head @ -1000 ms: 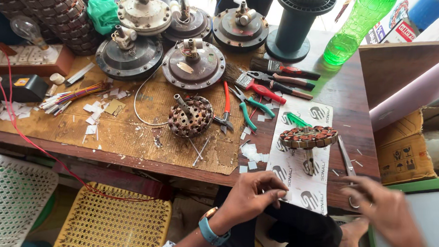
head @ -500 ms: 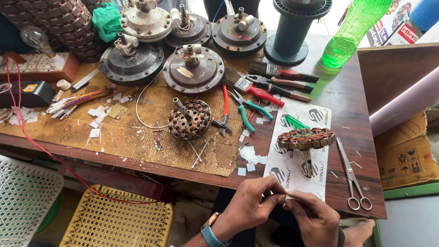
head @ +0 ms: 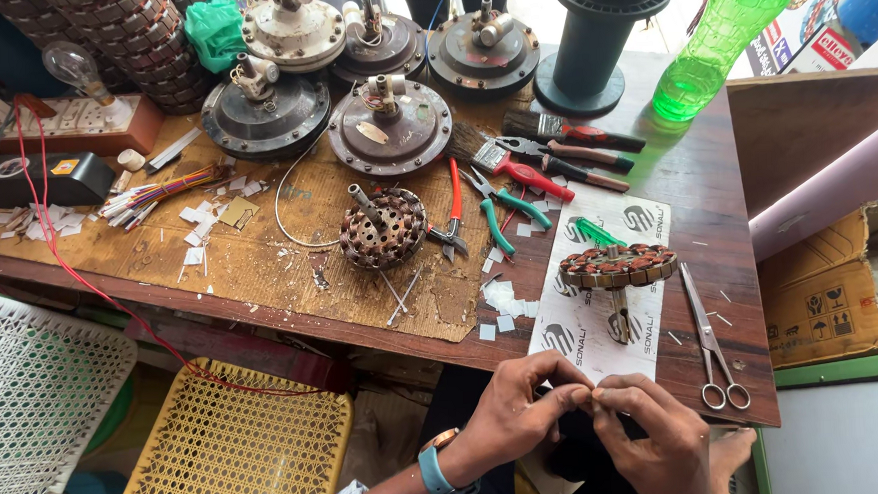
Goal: The person inserts small white insulating pieces into the slots of a motor stator using a pair of scissors and a green-handled screwdriver. They repeatedly pick up the pieces, position them, and push them into place while seated at a workbench.
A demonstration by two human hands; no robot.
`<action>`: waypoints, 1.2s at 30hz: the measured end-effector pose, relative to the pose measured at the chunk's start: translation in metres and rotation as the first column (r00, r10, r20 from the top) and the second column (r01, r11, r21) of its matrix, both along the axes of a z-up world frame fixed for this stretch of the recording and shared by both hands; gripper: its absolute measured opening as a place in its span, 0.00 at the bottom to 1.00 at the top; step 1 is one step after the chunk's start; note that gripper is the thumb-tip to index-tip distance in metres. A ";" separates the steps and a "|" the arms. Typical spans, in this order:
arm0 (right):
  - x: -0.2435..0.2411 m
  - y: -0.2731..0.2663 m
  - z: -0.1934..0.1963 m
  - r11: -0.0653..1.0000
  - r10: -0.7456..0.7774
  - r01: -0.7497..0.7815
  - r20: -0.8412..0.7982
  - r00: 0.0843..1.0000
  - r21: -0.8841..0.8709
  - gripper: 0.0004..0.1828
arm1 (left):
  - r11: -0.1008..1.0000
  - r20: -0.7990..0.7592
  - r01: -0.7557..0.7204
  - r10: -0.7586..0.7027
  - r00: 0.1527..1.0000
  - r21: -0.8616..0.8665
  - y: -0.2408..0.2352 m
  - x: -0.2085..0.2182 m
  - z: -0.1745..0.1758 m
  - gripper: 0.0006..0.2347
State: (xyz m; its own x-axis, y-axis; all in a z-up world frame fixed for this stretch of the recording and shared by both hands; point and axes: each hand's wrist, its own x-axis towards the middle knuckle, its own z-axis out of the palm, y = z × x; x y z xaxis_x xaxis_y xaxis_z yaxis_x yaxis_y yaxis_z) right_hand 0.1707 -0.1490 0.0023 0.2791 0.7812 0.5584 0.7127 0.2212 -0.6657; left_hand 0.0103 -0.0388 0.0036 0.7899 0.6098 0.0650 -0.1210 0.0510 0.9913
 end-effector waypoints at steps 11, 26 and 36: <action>-0.010 -0.001 0.007 0.992 -0.114 0.109 -0.082 0.990 -0.056 0.08 | 0.972 0.120 0.083 -0.057 0.991 -0.222 -0.002 0.010 -0.027 0.06; -0.008 0.018 -0.033 0.988 -0.149 0.089 -0.607 0.781 -0.127 0.08 | 0.671 0.163 -0.336 0.309 0.937 0.661 -0.008 0.021 0.007 0.05; -0.019 0.026 -0.031 0.945 0.284 -0.007 -0.810 0.513 0.327 0.12 | 0.970 0.237 -0.065 0.123 0.964 -0.235 -0.011 0.036 0.005 0.09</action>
